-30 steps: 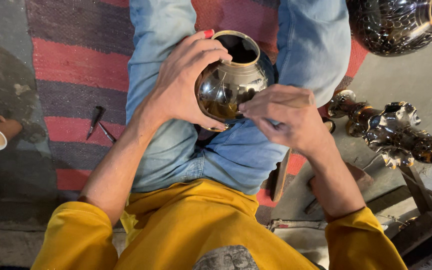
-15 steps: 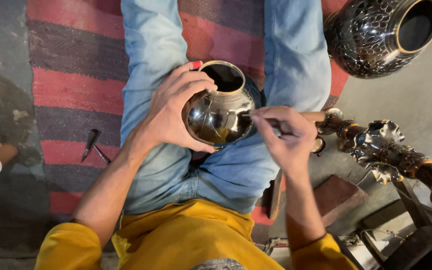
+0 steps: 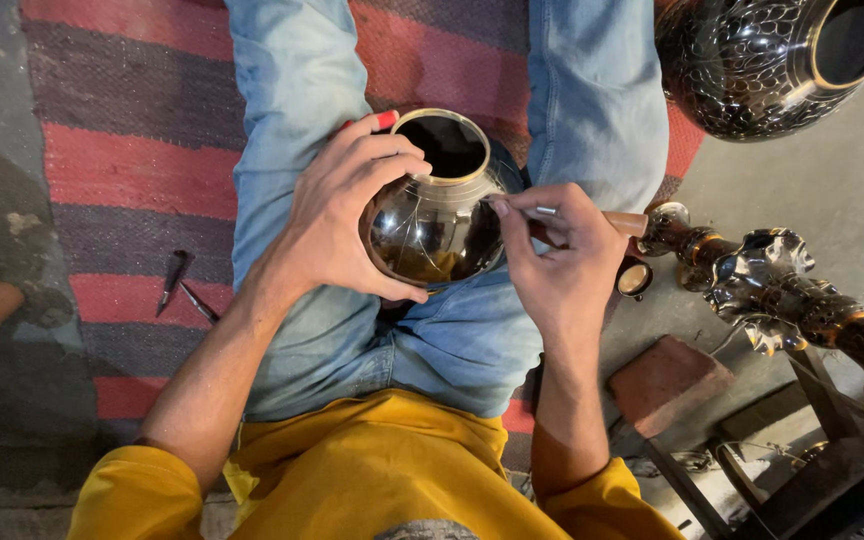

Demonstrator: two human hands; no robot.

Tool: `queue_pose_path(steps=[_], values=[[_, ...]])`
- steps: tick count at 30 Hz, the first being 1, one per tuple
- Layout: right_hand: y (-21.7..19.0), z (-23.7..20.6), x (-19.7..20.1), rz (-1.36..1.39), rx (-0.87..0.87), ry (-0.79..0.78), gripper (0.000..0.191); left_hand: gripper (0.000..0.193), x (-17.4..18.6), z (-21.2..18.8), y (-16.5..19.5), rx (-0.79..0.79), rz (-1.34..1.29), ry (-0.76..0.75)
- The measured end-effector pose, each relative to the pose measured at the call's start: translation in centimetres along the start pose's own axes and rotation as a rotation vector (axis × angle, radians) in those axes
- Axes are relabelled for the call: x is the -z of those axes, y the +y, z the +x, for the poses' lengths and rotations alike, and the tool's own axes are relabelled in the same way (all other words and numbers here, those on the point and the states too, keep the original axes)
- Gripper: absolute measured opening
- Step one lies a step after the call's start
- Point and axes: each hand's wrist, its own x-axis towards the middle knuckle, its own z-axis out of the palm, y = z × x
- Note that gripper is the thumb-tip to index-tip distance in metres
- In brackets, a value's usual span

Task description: The person sits on the floor and uses a small metal tool to engrave a pattern on a shiny metal vase. They rotate the vase and switch to pliers to adjust or refine the design near the rim.

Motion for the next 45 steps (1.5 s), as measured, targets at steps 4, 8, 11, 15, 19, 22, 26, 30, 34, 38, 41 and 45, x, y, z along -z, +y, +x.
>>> queue_pose_path(steps=[4, 8, 11, 15, 19, 22, 26, 30, 34, 38, 41, 45], values=[[-0.4, 0.2, 0.0, -0.090, 0.027, 0.005, 0.010, 0.104, 0.1, -0.1, -0.1, -0.006, -0.007, 0.007], [-0.4, 0.5, 0.1, -0.118, 0.097, -0.015, 0.010, 0.104, 0.1, -0.1, -0.2, -0.006, -0.007, 0.003], [-0.3, 0.6, 0.5, -0.209, 0.064, -0.038, 0.011, 0.104, 0.0, 0.0, -0.2, -0.008, -0.009, -0.005], [-0.2, 0.7, 0.9, -0.127, 0.071, -0.074, 0.010, 0.105, 0.1, 0.0, -0.1, -0.010, 0.001, 0.004], [-0.2, 0.1, 1.1, -0.099, 0.041, -0.072, 0.009, 0.104, 0.1, -0.1, 0.1, 0.008, -0.009, 0.002], [0.1, -0.4, 1.2, -0.118, 0.048, -0.058, 0.009, 0.104, -0.1, -0.1, 0.0, 0.001, -0.007, 0.004], [0.3, -1.4, 1.2, -0.057, 0.052, -0.037, 0.009, 0.104, -0.2, -0.1, -0.1, -0.006, -0.012, 0.005], [0.4, -2.1, 0.9, -0.039, 0.017, -0.004, 0.009, 0.104, -0.2, -0.2, -0.1, 0.001, 0.005, -0.007], [0.6, -2.4, 0.1, -0.043, 0.017, 0.062, 0.010, 0.103, -0.1, -0.2, -0.1, -0.012, -0.002, -0.008], [0.6, -3.1, 0.3, -0.108, -0.018, 0.068, 0.010, 0.103, -0.1, -0.3, -0.1, -0.013, 0.001, -0.013], [0.6, -4.0, 0.1, 0.031, 0.019, 0.064, 0.010, 0.103, 0.0, -0.3, -0.1, -0.017, 0.003, -0.011], [0.8, -4.6, -0.6, 0.082, 0.027, 0.113, 0.011, 0.103, 0.0, -0.4, -0.1, -0.037, -0.006, -0.009]])
